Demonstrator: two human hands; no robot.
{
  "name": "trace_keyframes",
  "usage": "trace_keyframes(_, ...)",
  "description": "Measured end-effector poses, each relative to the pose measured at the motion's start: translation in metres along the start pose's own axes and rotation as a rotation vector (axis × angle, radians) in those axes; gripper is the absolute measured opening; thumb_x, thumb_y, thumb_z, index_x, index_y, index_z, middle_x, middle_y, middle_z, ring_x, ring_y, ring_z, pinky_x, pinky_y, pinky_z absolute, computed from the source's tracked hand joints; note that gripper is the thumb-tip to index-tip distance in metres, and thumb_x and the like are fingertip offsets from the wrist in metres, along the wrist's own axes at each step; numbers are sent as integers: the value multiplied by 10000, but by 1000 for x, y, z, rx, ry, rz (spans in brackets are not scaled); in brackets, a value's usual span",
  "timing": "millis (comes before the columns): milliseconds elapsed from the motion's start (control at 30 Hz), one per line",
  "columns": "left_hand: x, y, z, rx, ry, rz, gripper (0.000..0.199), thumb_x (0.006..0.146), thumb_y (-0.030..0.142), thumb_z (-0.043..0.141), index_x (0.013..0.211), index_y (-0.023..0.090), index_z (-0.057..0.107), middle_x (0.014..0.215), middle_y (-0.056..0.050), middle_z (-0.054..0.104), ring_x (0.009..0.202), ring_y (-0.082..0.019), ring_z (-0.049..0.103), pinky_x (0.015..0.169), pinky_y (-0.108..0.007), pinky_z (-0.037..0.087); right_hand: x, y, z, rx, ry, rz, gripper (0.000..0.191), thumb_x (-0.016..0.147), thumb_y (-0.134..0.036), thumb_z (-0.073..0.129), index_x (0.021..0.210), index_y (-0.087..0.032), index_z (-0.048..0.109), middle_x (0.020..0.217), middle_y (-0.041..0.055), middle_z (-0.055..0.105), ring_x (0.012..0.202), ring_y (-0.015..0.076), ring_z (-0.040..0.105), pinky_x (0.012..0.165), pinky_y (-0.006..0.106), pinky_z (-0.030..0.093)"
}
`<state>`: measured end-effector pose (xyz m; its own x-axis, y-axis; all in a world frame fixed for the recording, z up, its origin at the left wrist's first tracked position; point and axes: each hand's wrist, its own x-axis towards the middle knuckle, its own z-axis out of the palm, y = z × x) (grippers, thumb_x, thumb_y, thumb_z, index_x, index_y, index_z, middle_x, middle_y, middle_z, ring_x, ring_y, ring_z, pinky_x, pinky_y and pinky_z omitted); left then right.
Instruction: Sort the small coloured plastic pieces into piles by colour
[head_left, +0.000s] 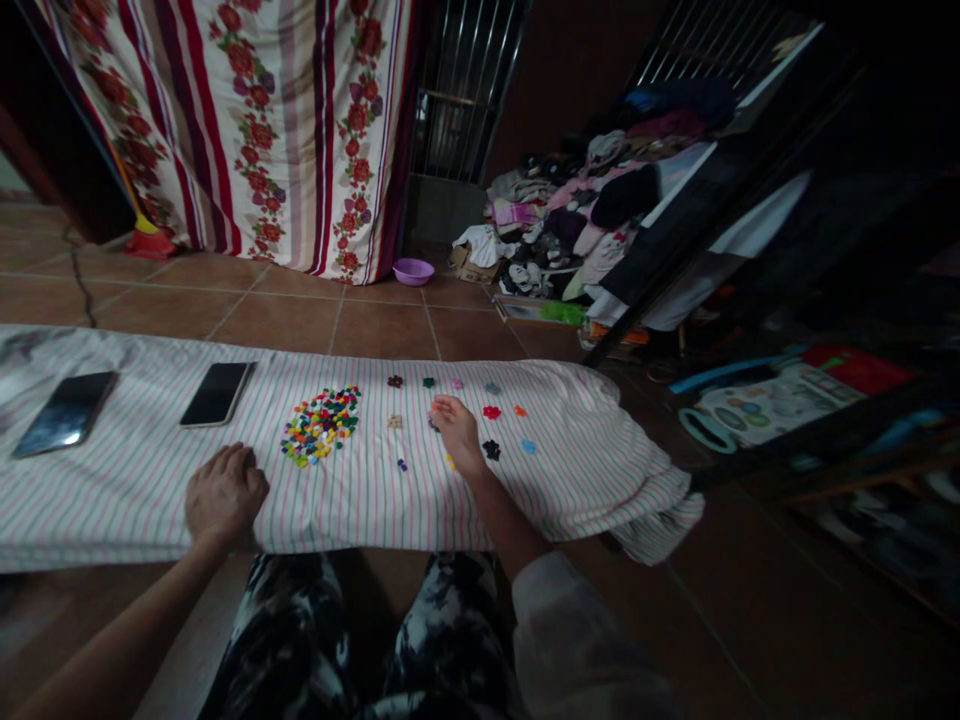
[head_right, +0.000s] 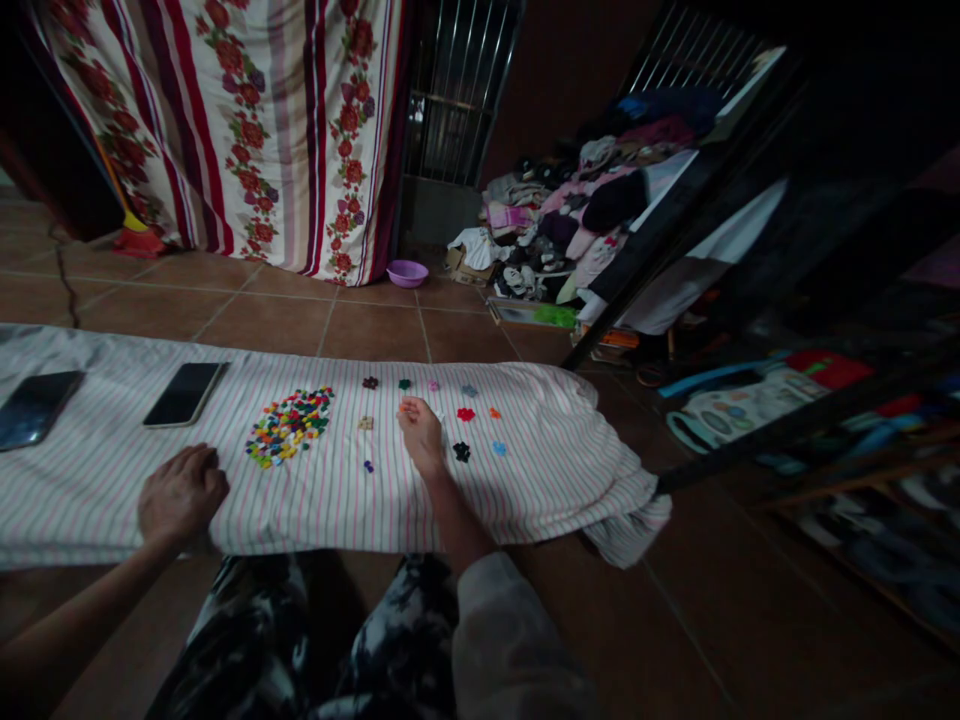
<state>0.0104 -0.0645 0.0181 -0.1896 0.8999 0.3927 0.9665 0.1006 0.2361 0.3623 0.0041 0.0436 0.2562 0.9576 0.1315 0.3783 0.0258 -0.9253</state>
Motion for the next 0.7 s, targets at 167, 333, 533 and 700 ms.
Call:
trace_keyframes(167,0,0,-1,14,-17,-6,381,875,268,379,1092,122,656,1277,-164,645,1246,-304,556,1037,-468,440,12,17,-27,40,42,-8,279,782,-277,566,1025,-177,658,1030,105,731,944,190,698,855,328,544)
trace_keyframes(333,1,2,-3,33,-48,-31,387,878,263,382,1115,122,653,1294,-151,639,1251,-292,554,1045,-455,436,17,36,-44,115,111,3,287,708,-363,628,933,-194,685,913,68,740,870,212,701,802,334,545)
trace_keyframes(533,1,4,-5,12,-43,-17,390,868,240,402,1129,91,651,1291,-179,634,1254,-317,550,1049,-478,435,25,50,-71,106,196,36,305,677,-391,641,907,-195,688,875,62,738,840,217,703,795,339,550)
trace_keyframes(700,2,3,-7,-11,-59,-15,369,842,219,447,1122,90,651,1296,-196,625,1258,-336,545,1047,-505,435,32,56,-104,22,287,43,354,689,-426,633,937,-183,698,868,59,723,779,201,687,758,340,545)
